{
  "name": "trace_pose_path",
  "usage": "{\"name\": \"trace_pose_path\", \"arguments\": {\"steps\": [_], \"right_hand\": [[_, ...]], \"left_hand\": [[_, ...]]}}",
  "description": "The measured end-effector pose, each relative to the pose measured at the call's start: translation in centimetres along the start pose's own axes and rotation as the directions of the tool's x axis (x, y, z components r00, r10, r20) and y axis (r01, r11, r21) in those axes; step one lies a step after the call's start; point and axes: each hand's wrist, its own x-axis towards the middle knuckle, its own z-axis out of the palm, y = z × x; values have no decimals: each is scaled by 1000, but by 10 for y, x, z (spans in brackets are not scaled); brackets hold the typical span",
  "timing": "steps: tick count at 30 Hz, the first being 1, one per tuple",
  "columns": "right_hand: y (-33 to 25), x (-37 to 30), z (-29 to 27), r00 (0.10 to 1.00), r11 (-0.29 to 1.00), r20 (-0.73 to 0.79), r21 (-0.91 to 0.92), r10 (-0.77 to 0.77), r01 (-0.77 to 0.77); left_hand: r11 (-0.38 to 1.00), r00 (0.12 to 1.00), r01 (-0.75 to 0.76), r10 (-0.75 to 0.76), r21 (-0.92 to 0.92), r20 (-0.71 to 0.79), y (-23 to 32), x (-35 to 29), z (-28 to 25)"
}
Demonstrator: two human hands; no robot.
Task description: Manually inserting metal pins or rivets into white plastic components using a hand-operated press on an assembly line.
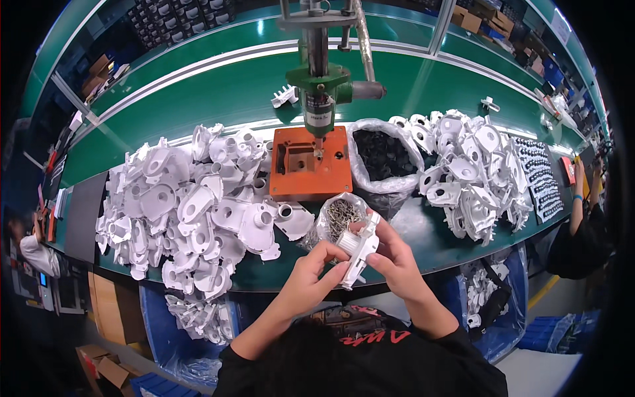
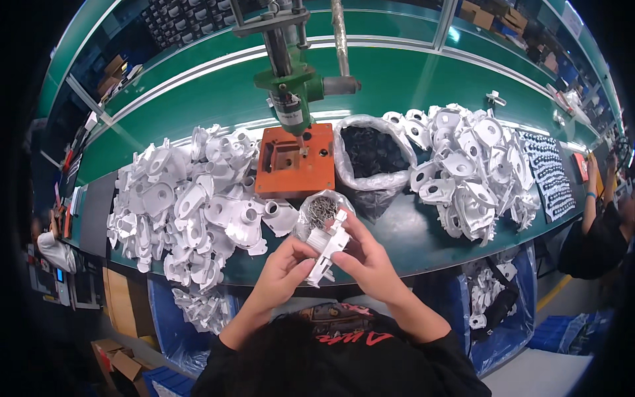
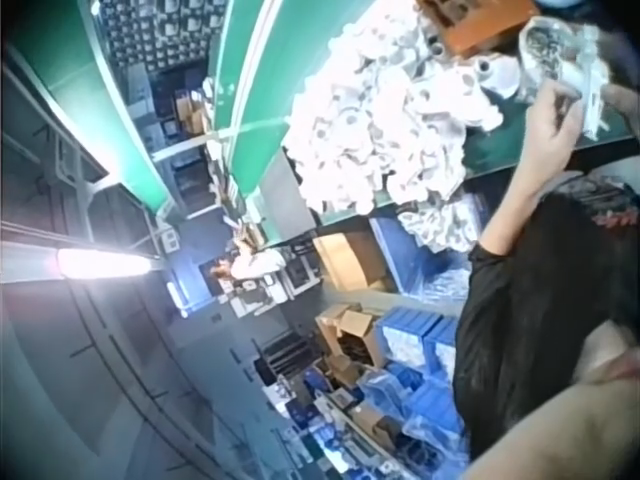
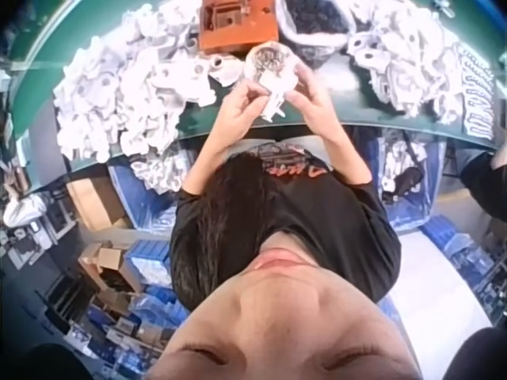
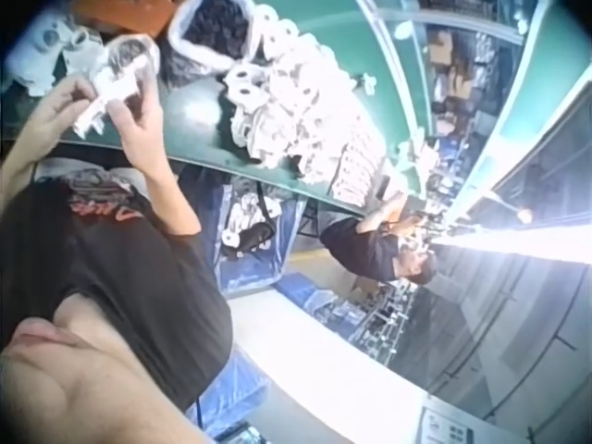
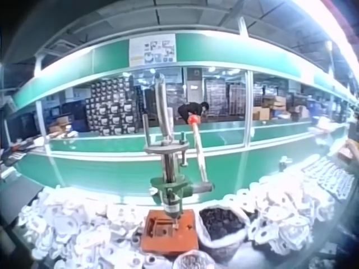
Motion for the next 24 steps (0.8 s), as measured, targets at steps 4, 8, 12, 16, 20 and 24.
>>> {"name": "trace_pose_path", "arguments": {"steps": [4, 8, 12, 16, 20, 24], "right_hand": [[-2, 0, 2, 999, 999, 29, 33, 23, -24], [-2, -2, -2, 996, 1000, 87, 27, 13, -15], [-5, 1, -10, 992, 1000, 127, 30, -3, -1], [-7, 0, -7, 993, 997, 81, 9, 81, -82], [-4, -1, -7, 998, 998, 42, 20, 54, -55], [-3, -2, -5, 998, 999, 31, -6, 50, -50]], "left_hand": [[1000, 1000, -17, 17, 7, 6, 0, 0, -3], [997, 999, -29, 30, 65, -14, -2, 2, 0], [998, 997, -51, 48, -46, -61, -2, 1, 1], [974, 994, -102, 108, 204, -18, -5, -3, 0], [934, 988, -146, 154, 327, 0, -2, -5, 1], [939, 990, -131, 142, 319, -10, -5, -5, 2]]}}
